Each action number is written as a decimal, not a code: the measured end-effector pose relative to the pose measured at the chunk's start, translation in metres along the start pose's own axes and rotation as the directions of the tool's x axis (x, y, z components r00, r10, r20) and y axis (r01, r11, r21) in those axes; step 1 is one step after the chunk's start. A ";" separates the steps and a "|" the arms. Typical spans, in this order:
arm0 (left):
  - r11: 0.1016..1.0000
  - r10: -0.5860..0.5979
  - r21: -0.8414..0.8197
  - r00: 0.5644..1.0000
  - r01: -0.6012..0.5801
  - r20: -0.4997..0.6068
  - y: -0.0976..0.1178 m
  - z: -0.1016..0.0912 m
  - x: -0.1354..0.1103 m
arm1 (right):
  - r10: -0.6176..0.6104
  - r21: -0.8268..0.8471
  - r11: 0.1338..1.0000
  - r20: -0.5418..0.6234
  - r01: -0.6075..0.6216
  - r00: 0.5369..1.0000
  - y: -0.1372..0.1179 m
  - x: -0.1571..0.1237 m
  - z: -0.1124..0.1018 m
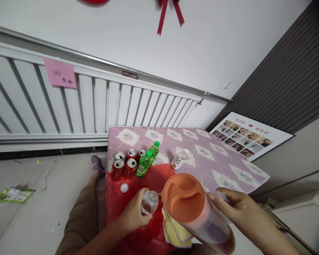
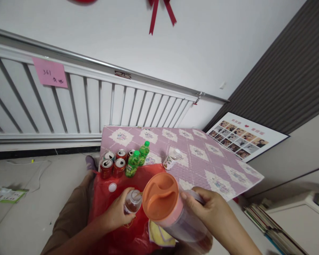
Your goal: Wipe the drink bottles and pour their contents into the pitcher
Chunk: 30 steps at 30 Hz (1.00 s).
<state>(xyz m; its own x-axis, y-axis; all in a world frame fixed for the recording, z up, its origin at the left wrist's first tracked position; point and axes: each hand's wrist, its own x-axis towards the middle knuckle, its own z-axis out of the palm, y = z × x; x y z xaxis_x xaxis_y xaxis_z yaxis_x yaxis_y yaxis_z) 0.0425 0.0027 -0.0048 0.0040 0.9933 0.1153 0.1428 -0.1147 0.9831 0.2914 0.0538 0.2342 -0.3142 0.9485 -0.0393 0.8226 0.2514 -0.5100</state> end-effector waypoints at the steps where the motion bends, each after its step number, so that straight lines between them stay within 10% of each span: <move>1: 1.000 -0.003 -0.001 1.000 0.003 0.002 0.000 0.000 0.000 | -0.004 0.001 1.000 -0.001 0.004 1.000 0.000 0.000 0.000; 30: 1.000 -0.016 0.008 1.000 0.016 0.001 -0.006 0.000 0.000 | 0.062 0.001 0.998 -0.039 -0.062 0.997 -0.017 0.004 0.004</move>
<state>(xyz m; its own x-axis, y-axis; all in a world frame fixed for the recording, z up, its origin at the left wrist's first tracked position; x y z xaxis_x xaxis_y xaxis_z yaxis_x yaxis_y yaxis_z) 0.0415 0.0032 -0.0107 0.0030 0.9950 0.0995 0.1507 -0.0988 0.9836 0.2738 0.0526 0.2391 -0.2439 0.9691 -0.0375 0.8399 0.1917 -0.5078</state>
